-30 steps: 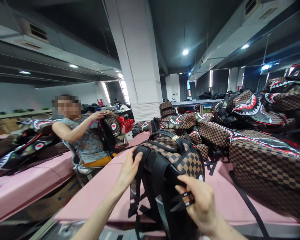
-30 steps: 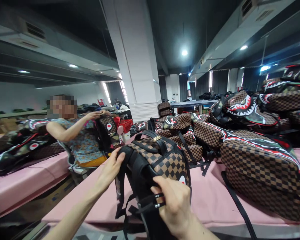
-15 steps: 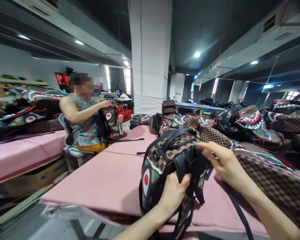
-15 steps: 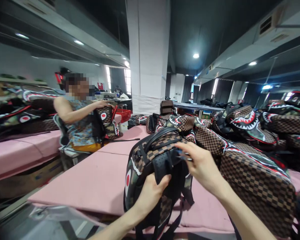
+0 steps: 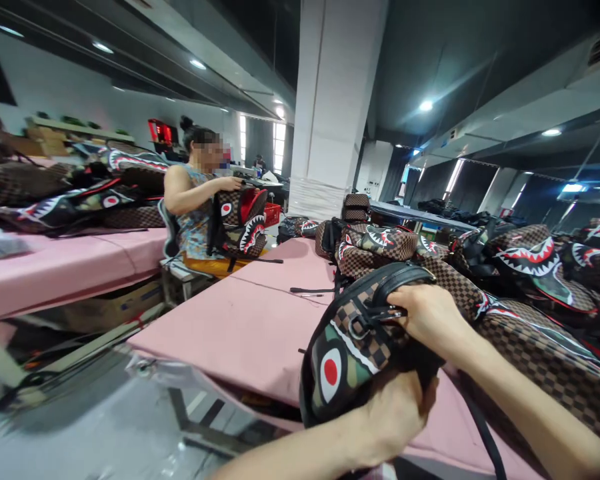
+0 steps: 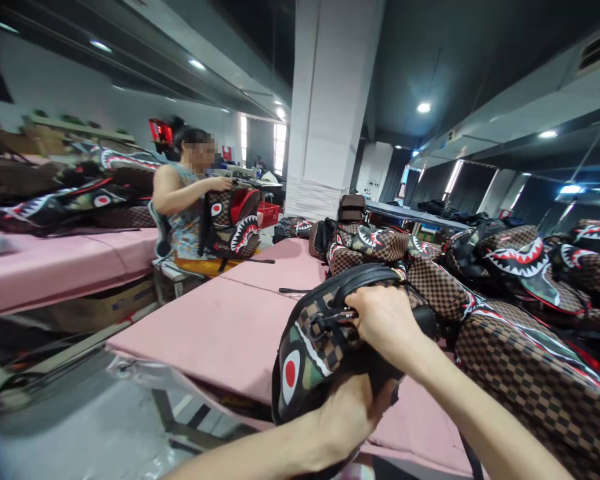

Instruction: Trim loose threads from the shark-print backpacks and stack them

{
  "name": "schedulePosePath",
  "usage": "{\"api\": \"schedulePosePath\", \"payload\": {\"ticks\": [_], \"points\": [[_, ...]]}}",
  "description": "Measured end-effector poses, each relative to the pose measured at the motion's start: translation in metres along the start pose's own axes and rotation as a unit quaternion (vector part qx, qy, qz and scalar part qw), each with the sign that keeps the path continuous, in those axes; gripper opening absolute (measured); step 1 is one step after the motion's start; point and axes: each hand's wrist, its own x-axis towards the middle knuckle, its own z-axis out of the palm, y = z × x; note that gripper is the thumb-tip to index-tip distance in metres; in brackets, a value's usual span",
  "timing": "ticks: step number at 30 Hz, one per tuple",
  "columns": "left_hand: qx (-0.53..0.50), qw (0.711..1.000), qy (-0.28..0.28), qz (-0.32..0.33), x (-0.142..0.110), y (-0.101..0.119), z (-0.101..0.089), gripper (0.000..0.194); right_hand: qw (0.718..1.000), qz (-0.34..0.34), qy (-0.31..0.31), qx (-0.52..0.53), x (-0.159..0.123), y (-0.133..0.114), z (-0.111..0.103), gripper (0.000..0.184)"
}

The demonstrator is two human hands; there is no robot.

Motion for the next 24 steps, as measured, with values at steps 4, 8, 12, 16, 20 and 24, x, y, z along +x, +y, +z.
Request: {"api": "schedulePosePath", "payload": {"ticks": [4, 8, 12, 16, 20, 24], "points": [[0.077, 0.997, -0.024, 0.001, -0.003, 0.005, -0.003, 0.039, 0.994, -0.067, -0.058, 0.071, 0.013, 0.009, -0.006, 0.025], [0.066, 0.997, 0.004, 0.043, -0.006, 0.003, -0.001, 0.037, 0.997, 0.004, -0.062, 0.048, 0.007, 0.007, -0.007, 0.018], [0.1, 0.995, -0.009, 0.027, -0.004, 0.008, 0.006, 0.04, 0.995, 0.096, -0.009, -0.036, -0.003, -0.005, -0.002, 0.013], [0.128, 0.991, -0.014, 0.03, 0.001, 0.016, 0.004, 0.042, 0.992, 0.106, -0.01, -0.066, -0.006, -0.011, -0.001, 0.008], [0.1, 0.994, -0.002, 0.05, 0.007, 0.015, -0.004, 0.037, 0.991, 0.114, -0.019, -0.071, 0.003, -0.004, -0.002, 0.012], [0.07, 0.997, -0.028, -0.002, 0.007, 0.014, -0.003, 0.04, 0.999, 0.036, -0.02, 0.007, 0.011, 0.018, 0.003, 0.014]]}}
